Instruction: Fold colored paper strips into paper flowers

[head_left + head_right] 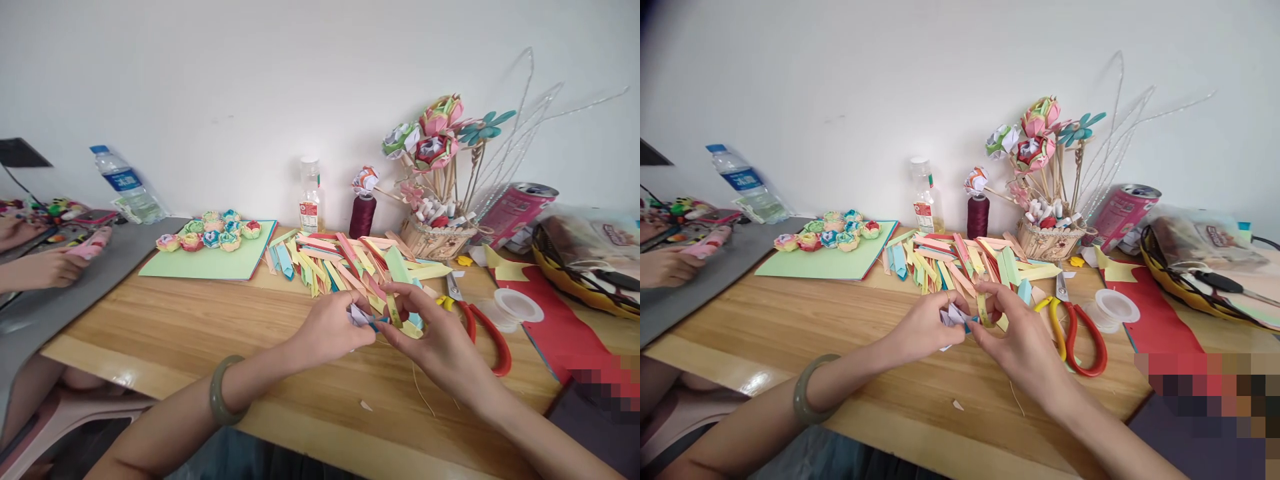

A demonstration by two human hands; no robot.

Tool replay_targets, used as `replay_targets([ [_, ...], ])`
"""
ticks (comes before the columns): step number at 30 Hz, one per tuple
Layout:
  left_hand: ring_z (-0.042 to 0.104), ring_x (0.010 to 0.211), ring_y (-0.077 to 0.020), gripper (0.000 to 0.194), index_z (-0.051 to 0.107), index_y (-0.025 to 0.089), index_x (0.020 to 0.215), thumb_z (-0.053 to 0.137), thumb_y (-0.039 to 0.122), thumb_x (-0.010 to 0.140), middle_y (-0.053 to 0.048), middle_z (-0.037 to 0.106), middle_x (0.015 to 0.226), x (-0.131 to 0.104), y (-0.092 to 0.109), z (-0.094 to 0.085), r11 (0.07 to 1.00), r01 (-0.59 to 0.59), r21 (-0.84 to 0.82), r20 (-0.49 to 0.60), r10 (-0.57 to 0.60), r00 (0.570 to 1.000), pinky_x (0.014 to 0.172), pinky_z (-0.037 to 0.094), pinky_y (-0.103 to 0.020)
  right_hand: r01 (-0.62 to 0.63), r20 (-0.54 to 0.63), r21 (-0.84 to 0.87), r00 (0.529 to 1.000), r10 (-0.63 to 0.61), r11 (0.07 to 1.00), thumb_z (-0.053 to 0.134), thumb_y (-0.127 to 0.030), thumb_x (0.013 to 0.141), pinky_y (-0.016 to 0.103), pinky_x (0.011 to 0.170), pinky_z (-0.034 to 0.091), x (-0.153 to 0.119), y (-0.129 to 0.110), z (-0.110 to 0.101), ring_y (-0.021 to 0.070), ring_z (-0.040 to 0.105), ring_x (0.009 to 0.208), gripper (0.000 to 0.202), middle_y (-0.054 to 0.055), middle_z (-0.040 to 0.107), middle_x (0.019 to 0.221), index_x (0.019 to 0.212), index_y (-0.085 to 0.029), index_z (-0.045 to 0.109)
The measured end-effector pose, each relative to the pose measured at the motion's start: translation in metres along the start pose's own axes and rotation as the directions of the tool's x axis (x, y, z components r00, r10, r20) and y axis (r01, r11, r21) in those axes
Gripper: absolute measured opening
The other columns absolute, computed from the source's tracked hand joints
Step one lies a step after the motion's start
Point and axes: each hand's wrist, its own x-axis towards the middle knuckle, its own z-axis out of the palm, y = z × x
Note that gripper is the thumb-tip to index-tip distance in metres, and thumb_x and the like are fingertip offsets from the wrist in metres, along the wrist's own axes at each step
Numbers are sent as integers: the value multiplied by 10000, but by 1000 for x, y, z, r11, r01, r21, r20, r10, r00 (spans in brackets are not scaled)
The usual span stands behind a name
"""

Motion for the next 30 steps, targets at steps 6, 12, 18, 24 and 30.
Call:
replay_targets([
  [6,477,613,-109,137,571,165,730,567,205,598,11,560,673,2,3,-1,997,27,-72,-18,-28,999,562,352,-220,-30,15,35,999,29,999,545,-287,786,245,626,423,1,3,1,136,509,657,348,-20,482,710,1117,-211,469],
  [12,450,551,-87,248,579,154,828,576,169,580,19,537,642,10,-4,-7,963,109,-245,113,-84,990,515,347,-199,-117,85,104,991,108,988,550,-381,774,269,654,429,10,11,-2,152,514,687,375,-12,508,719,1105,-215,489],
  [18,518,649,-111,254,577,162,879,563,189,627,-17,617,793,11,-10,-9,994,-8,-107,20,10,1000,587,398,-215,-144,-74,66,986,149,987,510,-476,782,287,653,427,13,6,-25,192,550,778,311,41,615,891,965,-232,572],
  [24,569,779,-160,260,567,187,899,548,181,640,-28,641,884,7,-6,-10,993,-67,95,-25,70,997,677,429,-254,-127,413,63,906,90,990,459,-446,805,228,439,325,11,-9,-31,116,444,482,331,-4,542,541,652,-201,621],
  [30,585,767,-179,257,568,206,909,524,190,657,-23,654,860,4,0,-10,982,-79,172,4,79,997,652,430,-267,-43,508,-137,854,108,990,457,-317,802,227,467,315,15,-5,-19,120,468,492,262,2,574,554,656,-200,641],
])
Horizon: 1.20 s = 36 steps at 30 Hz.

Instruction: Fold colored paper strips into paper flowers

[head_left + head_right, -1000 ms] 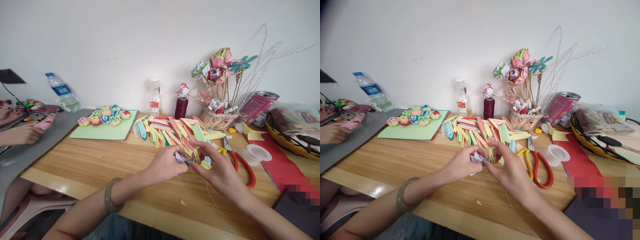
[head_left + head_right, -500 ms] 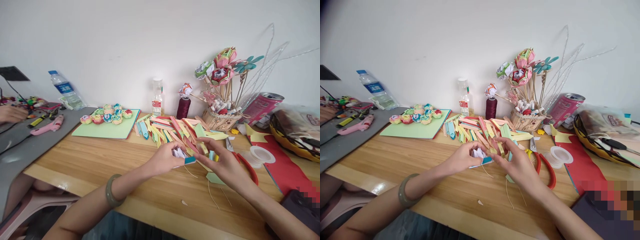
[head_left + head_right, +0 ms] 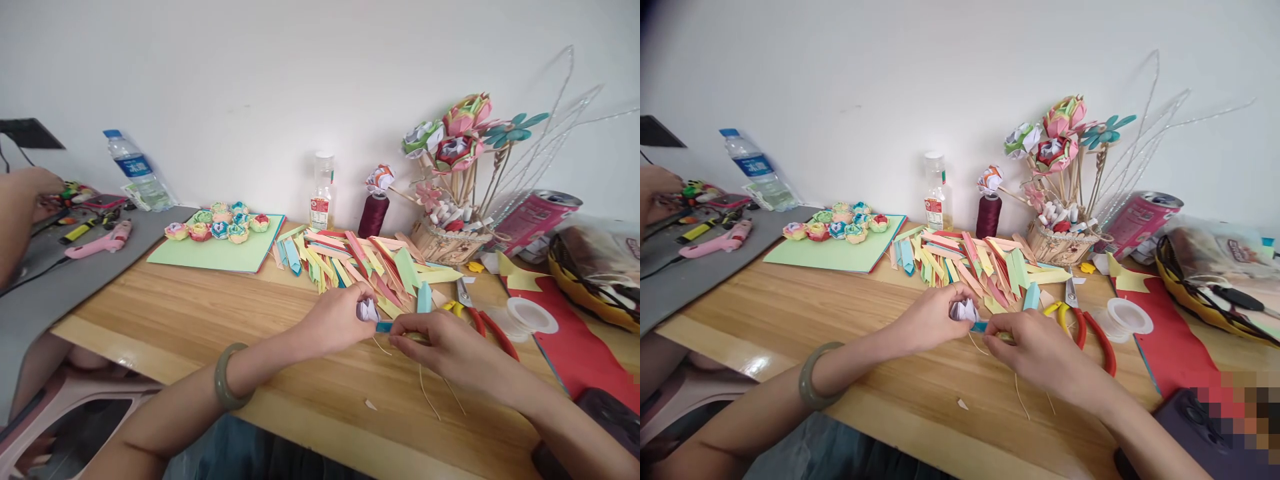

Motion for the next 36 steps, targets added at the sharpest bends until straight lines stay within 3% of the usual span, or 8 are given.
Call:
replay_targets([
  [8,611,772,-205,289,584,204,947,540,221,662,-33,675,878,0,3,-2,997,-12,71,32,10,999,635,437,-283,64,26,-135,998,-61,989,442,-255,800,235,482,302,2,1,-1,125,477,481,252,2,573,530,610,-201,599],
  [15,611,751,-204,269,593,209,921,543,223,657,-33,678,845,-1,4,-2,997,-47,62,64,43,997,606,433,-273,-4,37,-270,999,15,963,424,-184,756,238,472,256,5,-7,0,119,434,458,242,-3,519,497,541,-193,536],
  [22,610,748,-208,266,584,216,922,535,240,662,-29,677,838,0,1,0,992,-87,92,49,83,995,609,425,-284,-42,21,-223,999,48,974,421,-189,734,231,453,227,6,-8,-2,116,389,466,242,-5,487,496,520,-194,534],
  [36,606,750,-191,281,571,204,929,519,254,658,-27,674,851,0,2,-1,984,-115,135,97,103,990,598,408,-265,-116,118,-161,984,136,980,412,-231,726,229,479,223,9,-6,-4,105,374,501,218,-22,435,508,546,-175,521],
])
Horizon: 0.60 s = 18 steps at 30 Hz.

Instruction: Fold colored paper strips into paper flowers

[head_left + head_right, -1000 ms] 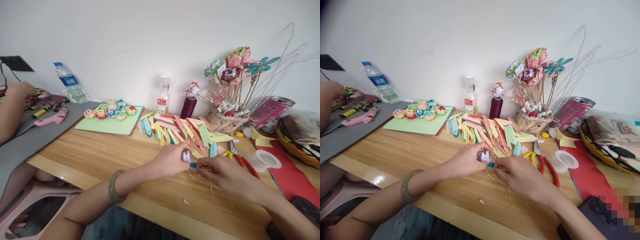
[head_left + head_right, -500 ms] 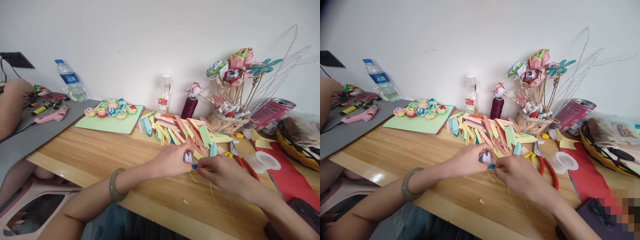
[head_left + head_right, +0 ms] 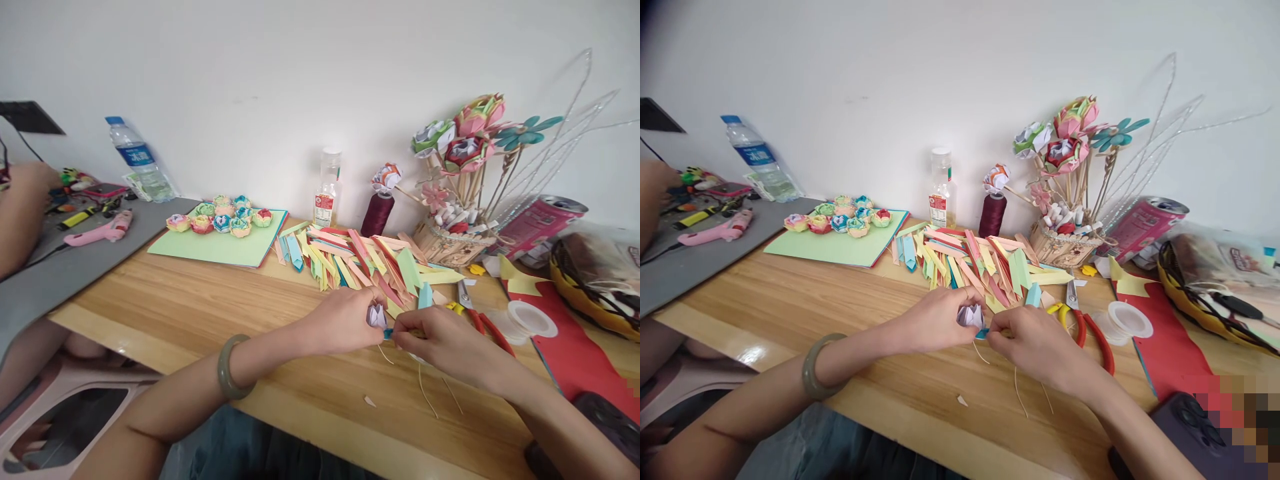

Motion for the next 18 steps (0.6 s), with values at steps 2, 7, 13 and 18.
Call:
replay_targets([
  [2,604,746,-190,289,571,206,934,525,259,654,-26,671,850,0,1,-1,1000,1,7,9,-1,1000,595,403,-264,2,0,-5,1000,-2,1000,409,-224,725,231,483,220,0,1,1,103,371,500,212,-25,433,509,547,-176,515],
  [7,601,761,-188,306,575,210,945,538,269,647,-20,668,861,1,3,-2,1000,17,-6,28,-17,999,610,405,-262,0,-12,-16,1000,0,1000,409,-218,724,228,481,218,0,-1,2,100,369,493,208,-24,447,519,551,-177,517],
  [13,601,762,-186,318,571,216,951,553,268,638,-16,668,865,1,2,-2,1000,15,-9,38,-14,999,606,406,-257,9,-24,-44,1000,-10,999,411,-216,735,226,468,223,-1,-2,2,110,395,492,230,-6,504,538,580,-183,577],
  [18,601,745,-184,312,569,216,934,564,270,627,-18,671,852,1,1,1,999,22,25,24,-22,999,587,393,-254,-41,-82,-166,996,28,985,427,-271,769,237,490,254,0,-4,7,147,520,541,262,19,618,603,642,-212,648],
])
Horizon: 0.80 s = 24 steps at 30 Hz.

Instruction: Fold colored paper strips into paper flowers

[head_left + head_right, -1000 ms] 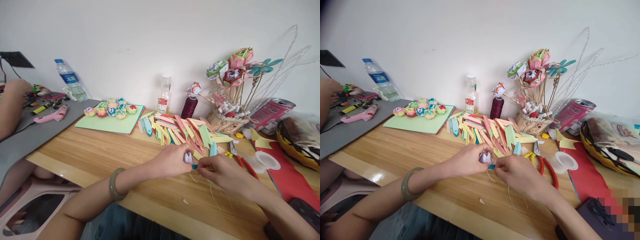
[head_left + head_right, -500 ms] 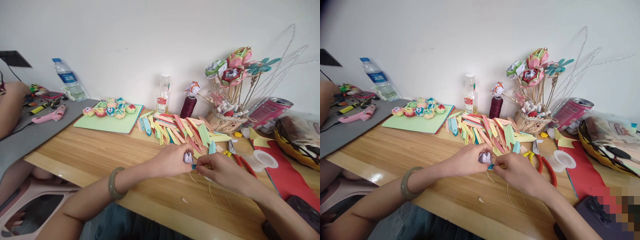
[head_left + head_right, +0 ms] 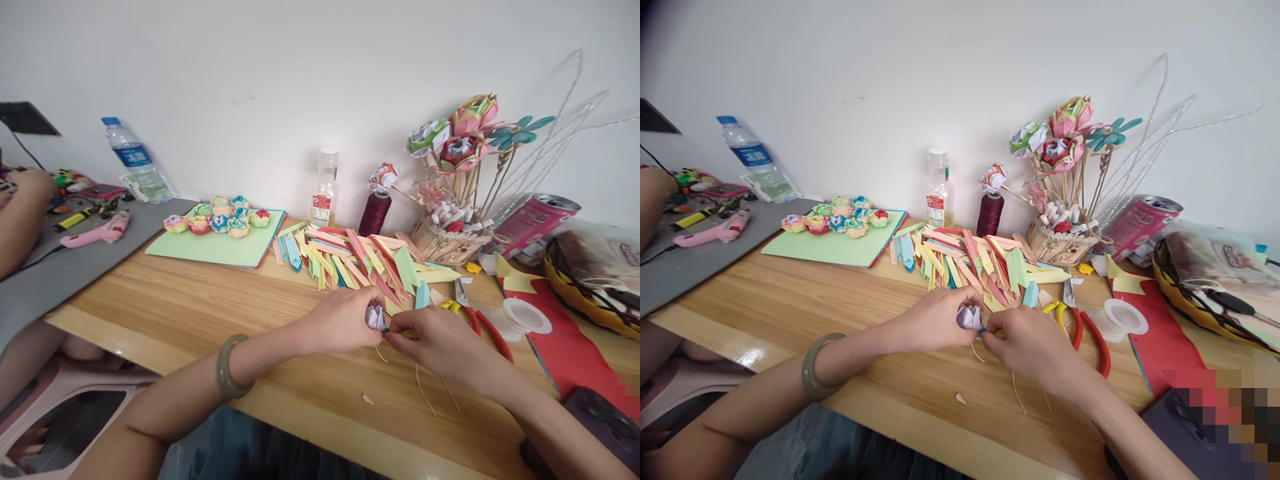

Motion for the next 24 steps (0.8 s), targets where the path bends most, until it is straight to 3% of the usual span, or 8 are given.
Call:
replay_targets([
  [7,591,742,-168,277,560,224,900,560,253,625,7,661,838,1,-6,5,996,43,-77,-47,-47,998,592,409,-245,-195,-149,-277,976,159,941,436,-436,802,269,481,295,-2,-7,8,281,649,656,330,83,695,683,738,-251,701],
  [14,590,798,-170,288,576,227,918,544,237,631,9,660,876,1,-5,1,994,16,-104,-35,-19,999,646,424,-248,-203,-248,-385,962,111,900,446,-465,822,266,450,316,-10,-11,12,297,662,650,341,93,699,678,766,-217,673],
  [19,588,858,-177,350,600,215,972,518,201,633,-11,656,973,2,-6,-3,995,8,-96,40,-4,999,726,432,-264,-176,-231,-308,967,106,935,471,-478,805,262,469,330,-8,-7,14,290,663,689,305,69,711,725,827,-241,663],
  [24,587,759,-165,291,607,207,895,559,251,610,-8,651,881,-1,-7,-5,997,65,-48,166,-56,984,609,414,-238,-57,-124,-116,991,43,992,543,-420,771,242,492,295,-10,-3,10,236,651,675,206,15,701,707,865,-277,659],
])
